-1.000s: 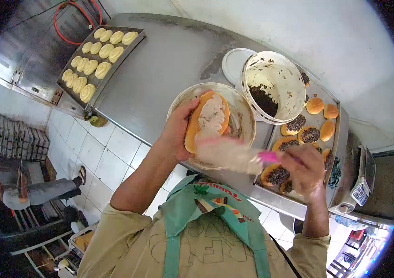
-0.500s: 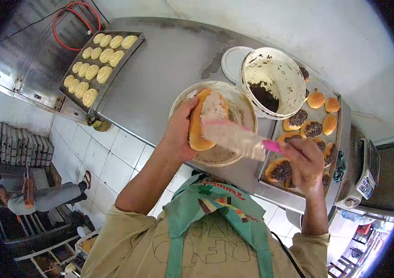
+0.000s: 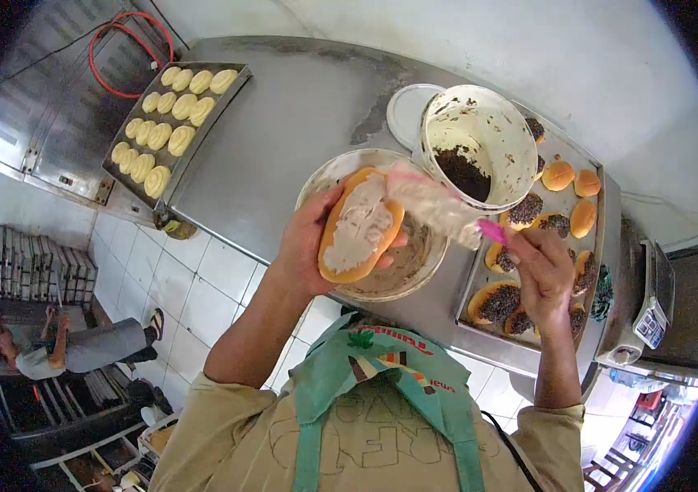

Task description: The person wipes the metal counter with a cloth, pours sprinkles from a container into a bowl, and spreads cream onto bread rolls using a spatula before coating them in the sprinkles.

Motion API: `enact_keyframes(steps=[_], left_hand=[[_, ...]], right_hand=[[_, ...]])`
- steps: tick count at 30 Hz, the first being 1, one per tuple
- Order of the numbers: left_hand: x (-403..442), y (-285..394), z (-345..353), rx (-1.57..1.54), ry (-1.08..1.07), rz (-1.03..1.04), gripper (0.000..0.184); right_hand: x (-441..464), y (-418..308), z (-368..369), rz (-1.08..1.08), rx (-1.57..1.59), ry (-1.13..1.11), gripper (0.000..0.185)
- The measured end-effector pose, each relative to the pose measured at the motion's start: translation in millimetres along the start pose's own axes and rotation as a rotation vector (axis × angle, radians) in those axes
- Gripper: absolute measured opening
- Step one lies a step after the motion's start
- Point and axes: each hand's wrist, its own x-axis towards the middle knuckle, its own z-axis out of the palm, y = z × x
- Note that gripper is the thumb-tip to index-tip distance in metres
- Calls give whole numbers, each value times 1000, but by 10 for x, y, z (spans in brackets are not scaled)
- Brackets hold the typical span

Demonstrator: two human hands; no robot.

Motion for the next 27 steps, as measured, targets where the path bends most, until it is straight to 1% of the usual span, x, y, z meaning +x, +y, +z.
enact_keyframes(steps=[1, 2, 4, 7, 8, 11, 13, 16, 20, 23, 26, 27], left_hand=[[-1, -1, 30, -44, 14, -17, 56], [-10, -4, 42, -90, 31, -33, 59], [-12, -3, -3, -106, -4, -49, 59], [3, 8, -15, -89, -71, -60, 59], [10, 14, -12, -75, -94, -62, 59], [-1, -9, 15, -98, 18, -46, 59], [10, -9, -43, -73, -14, -33, 58], [3, -10, -29, -81, -39, -23, 58], [-23, -18, 39, -170, -39, 19, 56], [27, -41, 83, 24, 135, 129, 54], [-16, -16, -21, 43, 28, 65, 54], [-33, -4, -31, 31, 9, 63, 54]], right_hand=[[28, -43, 7, -63, 22, -7, 35], [13, -29, 21, -62, 7, -16, 34], [-24, 8, 58, -63, -22, -35, 33], [-32, 96, 43, 52, -11, -10, 31], [-32, 82, 30, 55, 17, -2, 31], [-27, 11, 0, 59, 75, -7, 32], [-13, -11, 25, 49, 79, -39, 32], [-31, -2, 85, 147, 123, 58, 33], [58, -142, 25, -67, 100, -71, 30], [5, -256, -27, -186, 144, -158, 28], [15, -322, -103, -168, 164, -192, 27], [9, -292, -81, -113, 145, -121, 28]])
